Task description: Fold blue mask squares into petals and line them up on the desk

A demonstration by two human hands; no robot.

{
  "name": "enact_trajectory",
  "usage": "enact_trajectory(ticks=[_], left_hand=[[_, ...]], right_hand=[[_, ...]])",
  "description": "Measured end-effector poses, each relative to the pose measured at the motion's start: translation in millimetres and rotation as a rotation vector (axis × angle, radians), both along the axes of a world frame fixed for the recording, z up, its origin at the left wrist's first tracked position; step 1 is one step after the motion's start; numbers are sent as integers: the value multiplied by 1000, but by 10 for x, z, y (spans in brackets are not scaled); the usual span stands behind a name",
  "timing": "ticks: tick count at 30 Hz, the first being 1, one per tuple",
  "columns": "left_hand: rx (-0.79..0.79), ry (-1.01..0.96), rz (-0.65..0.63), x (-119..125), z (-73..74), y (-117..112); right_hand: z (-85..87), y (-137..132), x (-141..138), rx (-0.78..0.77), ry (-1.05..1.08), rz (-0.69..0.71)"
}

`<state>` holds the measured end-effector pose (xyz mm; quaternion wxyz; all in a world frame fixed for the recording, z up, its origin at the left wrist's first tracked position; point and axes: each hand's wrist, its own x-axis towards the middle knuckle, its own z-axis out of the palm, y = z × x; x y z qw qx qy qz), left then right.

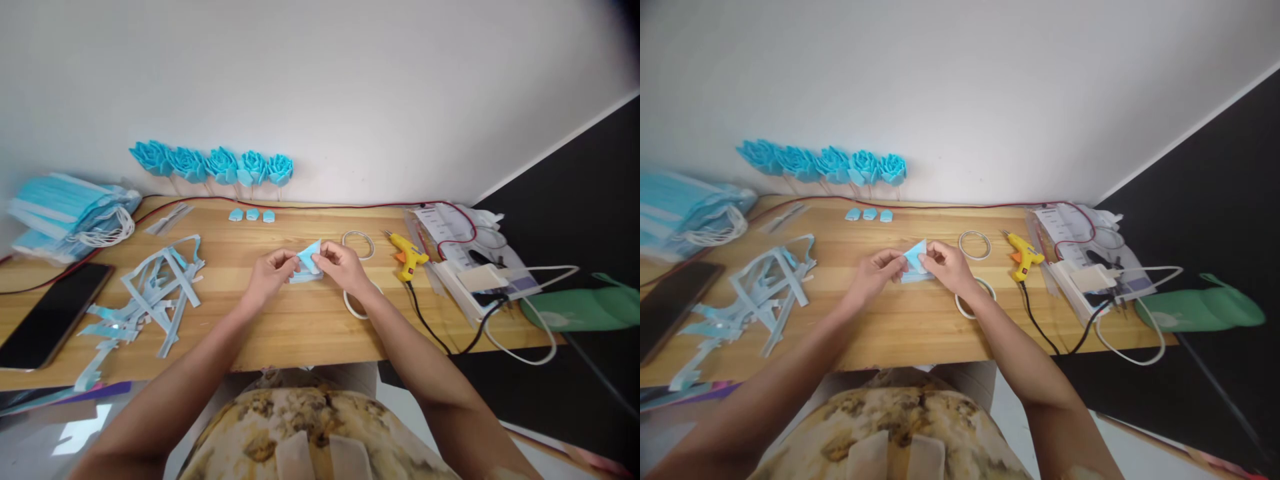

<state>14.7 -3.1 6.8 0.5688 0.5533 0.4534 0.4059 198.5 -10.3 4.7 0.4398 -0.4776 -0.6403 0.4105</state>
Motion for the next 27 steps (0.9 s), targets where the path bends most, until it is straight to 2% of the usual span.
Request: enact_trajectory(ticks=[7,16,22,27], left_hand=[[-27,-31,-62,32,12,-34],[-6,-46,-46,35,-23,-37],[-19,-46,-20,21,13,-32],[-22,-39,-16,27,13,-32]], right_hand=[[-34,5,-15,-18,-3,-1],[-36,-25,-55,-43,24,40],[36,-19,-30,-49,139,-61],[70,-29,-28,12,47,-46]])
